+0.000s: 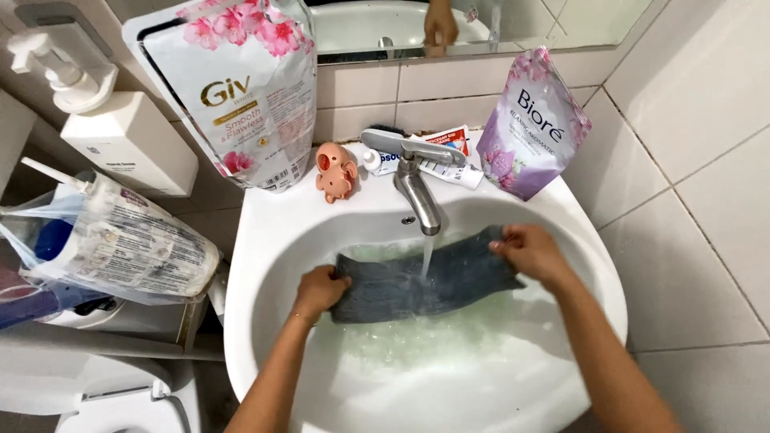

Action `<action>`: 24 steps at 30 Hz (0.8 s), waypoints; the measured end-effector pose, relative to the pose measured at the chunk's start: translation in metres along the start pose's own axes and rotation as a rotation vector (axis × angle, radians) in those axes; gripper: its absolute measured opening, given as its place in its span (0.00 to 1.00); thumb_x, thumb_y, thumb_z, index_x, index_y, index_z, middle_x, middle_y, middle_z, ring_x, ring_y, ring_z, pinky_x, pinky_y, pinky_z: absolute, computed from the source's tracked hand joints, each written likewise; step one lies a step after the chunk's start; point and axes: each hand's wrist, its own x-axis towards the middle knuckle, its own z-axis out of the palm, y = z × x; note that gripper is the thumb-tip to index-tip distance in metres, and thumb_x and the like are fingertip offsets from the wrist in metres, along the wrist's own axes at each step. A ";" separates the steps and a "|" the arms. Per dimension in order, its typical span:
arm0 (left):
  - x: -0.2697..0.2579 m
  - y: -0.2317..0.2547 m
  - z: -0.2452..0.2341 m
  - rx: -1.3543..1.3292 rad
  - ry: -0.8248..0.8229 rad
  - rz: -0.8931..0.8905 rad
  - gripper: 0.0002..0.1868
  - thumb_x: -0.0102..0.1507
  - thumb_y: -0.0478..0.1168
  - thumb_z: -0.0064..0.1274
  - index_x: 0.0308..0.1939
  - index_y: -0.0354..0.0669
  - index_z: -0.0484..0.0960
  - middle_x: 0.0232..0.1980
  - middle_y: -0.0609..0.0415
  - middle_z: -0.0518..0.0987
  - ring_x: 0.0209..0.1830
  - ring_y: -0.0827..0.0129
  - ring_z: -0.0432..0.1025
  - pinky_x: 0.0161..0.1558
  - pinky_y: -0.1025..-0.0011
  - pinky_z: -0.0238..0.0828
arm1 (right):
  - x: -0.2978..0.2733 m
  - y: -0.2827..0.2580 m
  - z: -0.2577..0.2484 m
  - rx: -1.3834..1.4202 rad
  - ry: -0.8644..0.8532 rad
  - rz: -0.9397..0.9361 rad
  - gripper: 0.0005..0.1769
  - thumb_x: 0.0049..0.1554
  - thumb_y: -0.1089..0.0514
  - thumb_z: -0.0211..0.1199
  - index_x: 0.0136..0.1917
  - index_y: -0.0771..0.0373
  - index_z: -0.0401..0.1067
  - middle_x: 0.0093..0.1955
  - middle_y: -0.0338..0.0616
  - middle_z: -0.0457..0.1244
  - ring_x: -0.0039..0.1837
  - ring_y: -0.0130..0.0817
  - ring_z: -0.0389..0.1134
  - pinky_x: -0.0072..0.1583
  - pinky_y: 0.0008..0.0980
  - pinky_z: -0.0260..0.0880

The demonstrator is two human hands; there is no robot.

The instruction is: The person washes a microfiber mop pad in a bathroom sink using floor cleaner and a scrub brush.

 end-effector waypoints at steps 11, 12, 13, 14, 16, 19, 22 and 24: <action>0.030 -0.018 0.069 -0.140 -0.225 -0.192 0.16 0.60 0.45 0.63 0.40 0.33 0.87 0.37 0.41 0.87 0.27 0.60 0.81 0.27 0.65 0.79 | -0.020 -0.039 -0.021 -0.395 0.144 0.091 0.16 0.51 0.48 0.75 0.45 0.62 0.80 0.39 0.44 0.71 0.41 0.35 0.71 0.48 0.38 0.70; 0.025 -0.013 0.051 -0.065 -0.201 -0.134 0.16 0.60 0.46 0.62 0.40 0.35 0.86 0.36 0.43 0.86 0.30 0.58 0.83 0.31 0.63 0.82 | -0.008 -0.015 -0.009 -0.452 0.126 0.098 0.17 0.51 0.48 0.75 0.46 0.61 0.80 0.41 0.45 0.71 0.43 0.38 0.72 0.50 0.41 0.71; 0.022 -0.008 0.029 0.010 -0.171 -0.076 0.16 0.61 0.48 0.61 0.41 0.37 0.86 0.36 0.45 0.86 0.32 0.55 0.85 0.35 0.62 0.84 | 0.005 0.007 0.005 -0.505 0.106 0.101 0.17 0.50 0.48 0.75 0.48 0.60 0.80 0.42 0.47 0.72 0.46 0.41 0.73 0.52 0.43 0.72; 0.010 0.003 0.006 0.011 -0.165 -0.077 0.16 0.61 0.48 0.61 0.41 0.37 0.86 0.36 0.45 0.86 0.32 0.55 0.85 0.35 0.62 0.84 | 0.013 0.022 0.019 -0.502 0.106 0.096 0.17 0.50 0.48 0.75 0.48 0.60 0.80 0.42 0.47 0.72 0.46 0.41 0.73 0.52 0.43 0.72; -0.017 0.024 -0.039 0.269 0.167 0.158 0.16 0.58 0.50 0.61 0.39 0.42 0.89 0.38 0.43 0.84 0.41 0.47 0.79 0.47 0.55 0.75 | 0.025 0.055 0.051 -0.562 0.014 0.175 0.17 0.50 0.47 0.76 0.47 0.59 0.80 0.46 0.46 0.72 0.50 0.40 0.73 0.54 0.42 0.71; -0.078 0.075 -0.102 0.277 0.176 0.084 0.15 0.60 0.50 0.58 0.41 0.44 0.88 0.36 0.42 0.85 0.41 0.47 0.80 0.49 0.55 0.75 | 0.019 0.049 0.082 -0.408 -0.250 0.189 0.20 0.54 0.46 0.74 0.44 0.66 0.77 0.44 0.51 0.74 0.47 0.42 0.78 0.53 0.39 0.73; -0.068 0.057 -0.109 0.300 0.227 0.119 0.15 0.59 0.50 0.59 0.41 0.43 0.88 0.37 0.42 0.85 0.42 0.46 0.80 0.48 0.54 0.75 | 0.024 0.023 0.074 -0.253 0.150 -0.209 0.08 0.54 0.59 0.63 0.47 0.62 0.79 0.43 0.46 0.73 0.47 0.41 0.74 0.50 0.39 0.73; -0.062 0.038 -0.102 0.309 0.243 0.121 0.15 0.59 0.49 0.60 0.40 0.42 0.87 0.38 0.42 0.85 0.42 0.46 0.80 0.48 0.54 0.75 | 0.016 -0.041 0.058 -0.112 0.242 -0.359 0.11 0.56 0.55 0.64 0.50 0.63 0.77 0.46 0.46 0.72 0.49 0.39 0.74 0.50 0.37 0.74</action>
